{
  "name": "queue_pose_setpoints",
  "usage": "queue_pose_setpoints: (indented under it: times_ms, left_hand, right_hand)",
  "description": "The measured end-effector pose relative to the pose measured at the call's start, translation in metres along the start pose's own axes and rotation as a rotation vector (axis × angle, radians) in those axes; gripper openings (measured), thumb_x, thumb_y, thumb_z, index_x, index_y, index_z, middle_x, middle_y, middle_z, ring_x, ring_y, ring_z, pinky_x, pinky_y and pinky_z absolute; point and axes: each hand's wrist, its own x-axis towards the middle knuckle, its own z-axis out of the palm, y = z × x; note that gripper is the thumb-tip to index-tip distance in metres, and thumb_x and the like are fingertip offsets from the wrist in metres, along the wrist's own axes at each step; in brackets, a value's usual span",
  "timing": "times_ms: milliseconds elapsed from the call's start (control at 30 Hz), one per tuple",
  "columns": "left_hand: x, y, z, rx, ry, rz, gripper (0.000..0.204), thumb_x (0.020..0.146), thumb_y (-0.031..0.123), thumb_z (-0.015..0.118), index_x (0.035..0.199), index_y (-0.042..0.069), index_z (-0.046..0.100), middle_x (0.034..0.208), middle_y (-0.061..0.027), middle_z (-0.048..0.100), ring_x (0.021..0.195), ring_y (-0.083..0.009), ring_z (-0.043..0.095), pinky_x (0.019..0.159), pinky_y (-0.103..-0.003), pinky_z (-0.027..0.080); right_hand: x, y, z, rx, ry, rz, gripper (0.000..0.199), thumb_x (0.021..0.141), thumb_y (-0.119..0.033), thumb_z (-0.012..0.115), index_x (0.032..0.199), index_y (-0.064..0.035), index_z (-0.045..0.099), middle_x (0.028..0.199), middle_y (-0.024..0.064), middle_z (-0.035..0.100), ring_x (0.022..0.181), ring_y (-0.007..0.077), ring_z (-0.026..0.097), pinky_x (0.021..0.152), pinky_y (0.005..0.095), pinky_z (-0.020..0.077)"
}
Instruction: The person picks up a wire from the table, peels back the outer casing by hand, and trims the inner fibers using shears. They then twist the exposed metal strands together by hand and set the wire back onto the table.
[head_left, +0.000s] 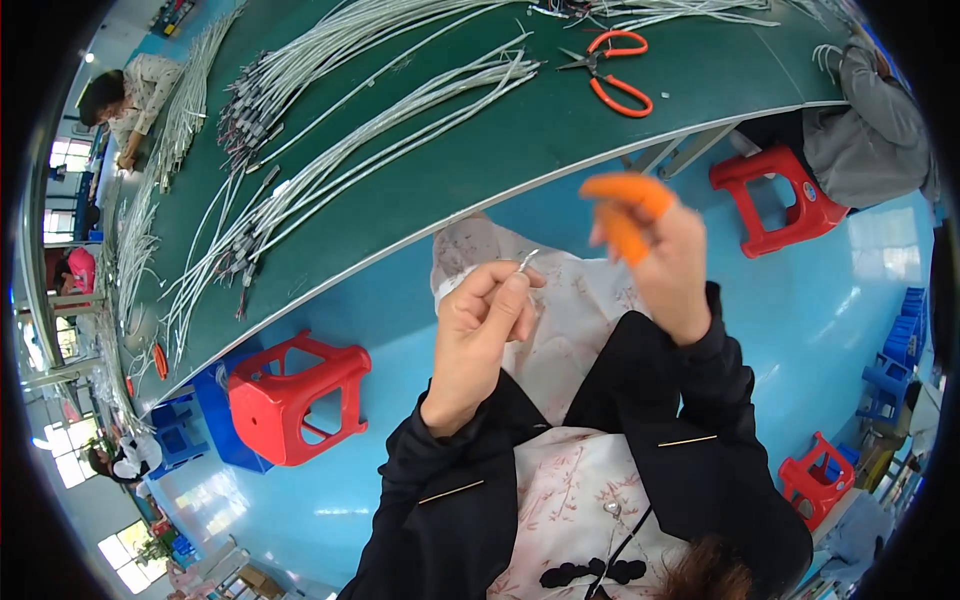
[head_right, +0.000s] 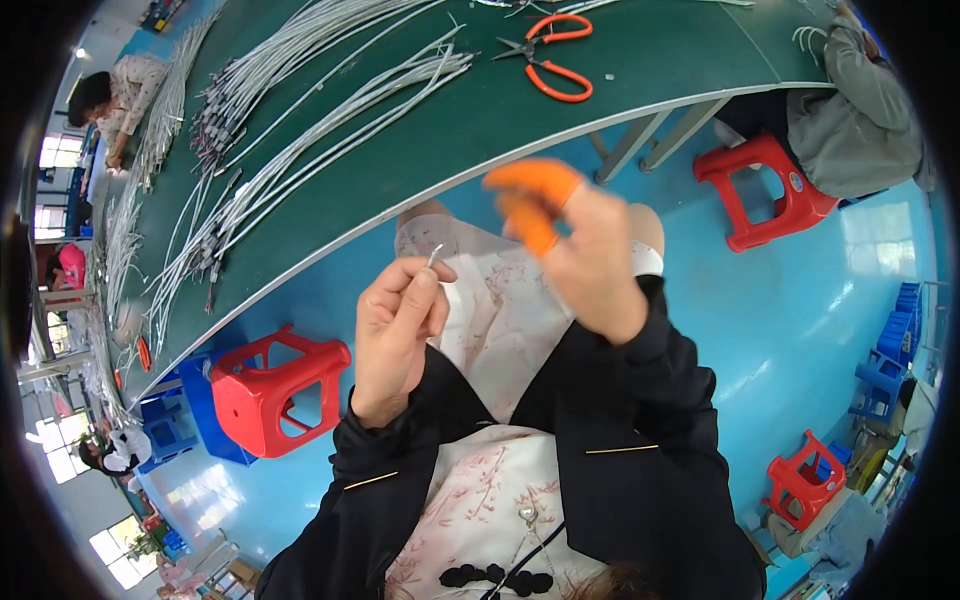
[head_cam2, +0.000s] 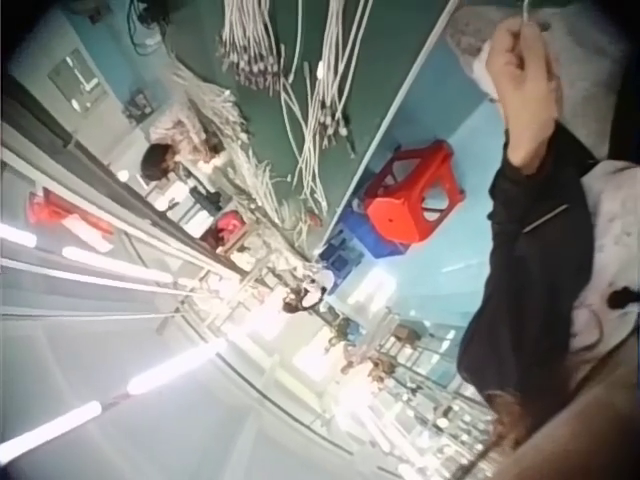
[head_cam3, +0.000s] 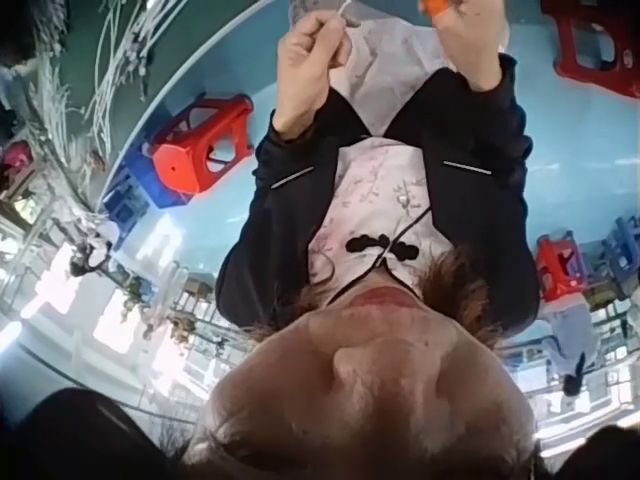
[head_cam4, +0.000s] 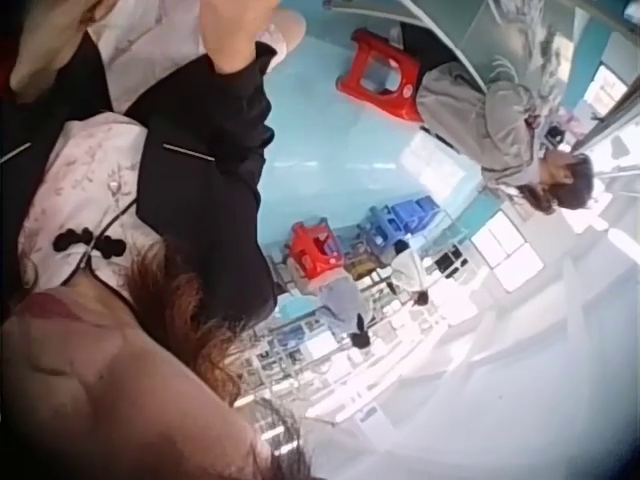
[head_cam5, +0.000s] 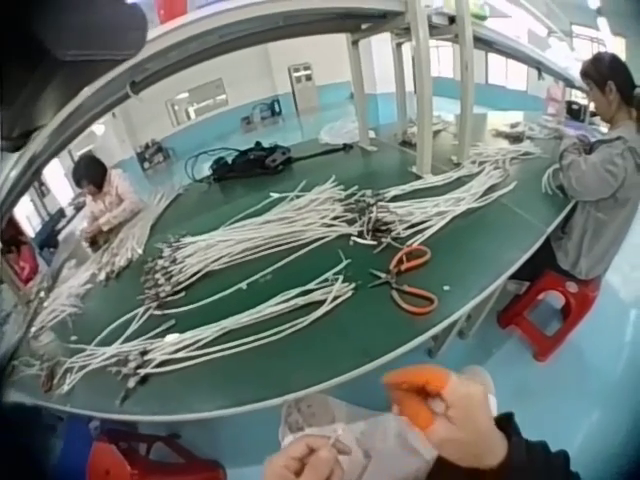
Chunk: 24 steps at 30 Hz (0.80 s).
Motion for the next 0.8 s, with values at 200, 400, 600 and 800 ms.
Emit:
queue_pose_setpoints:
  times_ms: [200, 400, 600, 800]
  left_hand:
    - [0.001, 0.004, -0.003, -0.075, -0.068, 0.028, 0.022, 0.099, 0.019, 0.044, 0.100, 0.000, 0.056, 0.058, 0.0023, 0.042, 0.054, -0.0053, 0.035, 0.051, -0.021, 0.026]
    - [0.007, 0.006, -0.007, -0.191, -0.073, -0.018, 0.022, 0.099, 0.019, 0.042, 0.100, 0.002, 0.055, 0.059, 0.0017, 0.042, 0.053, -0.0058, 0.031, 0.051, -0.022, 0.026]
    - [0.011, 0.008, -0.013, -0.315, -0.079, -0.042, 0.022, 0.100, 0.020, 0.042, 0.097, 0.002, 0.054, 0.059, 0.0013, 0.042, 0.052, -0.0060, 0.028, 0.051, -0.022, 0.025]
    - [0.012, 0.014, -0.013, -0.427, -0.086, -0.108, 0.024, 0.100, 0.022, 0.041, 0.095, 0.002, 0.053, 0.058, 0.0019, 0.040, 0.051, -0.0057, 0.025, 0.050, -0.023, 0.023]
  right_hand:
    - [0.097, 0.031, -0.043, -0.751, 0.220, -0.608, 0.018, 0.082, 0.001, 0.058, 0.100, 0.0003, 0.061, 0.077, 0.0126, 0.060, 0.064, 0.0257, 0.056, 0.062, 0.0343, 0.0461]
    - [0.138, 0.051, -0.062, -1.200, 0.022, -0.564, 0.014, 0.077, -0.003, 0.062, 0.090, 0.0017, 0.061, 0.080, 0.0171, 0.059, 0.070, 0.0370, 0.056, 0.065, 0.0438, 0.0461]
    - [0.130, 0.033, -0.063, -1.088, -0.021, -0.298, 0.017, 0.079, -0.005, 0.059, 0.095, 0.0017, 0.061, 0.090, 0.0146, 0.060, 0.071, 0.0274, 0.059, 0.062, 0.0366, 0.0456]
    - [0.076, -0.001, -0.083, -0.213, -0.155, 0.011, 0.027, 0.084, -0.013, 0.058, 0.105, 0.0044, 0.061, 0.108, 0.0129, 0.061, 0.078, 0.0181, 0.060, 0.062, 0.0300, 0.0449]
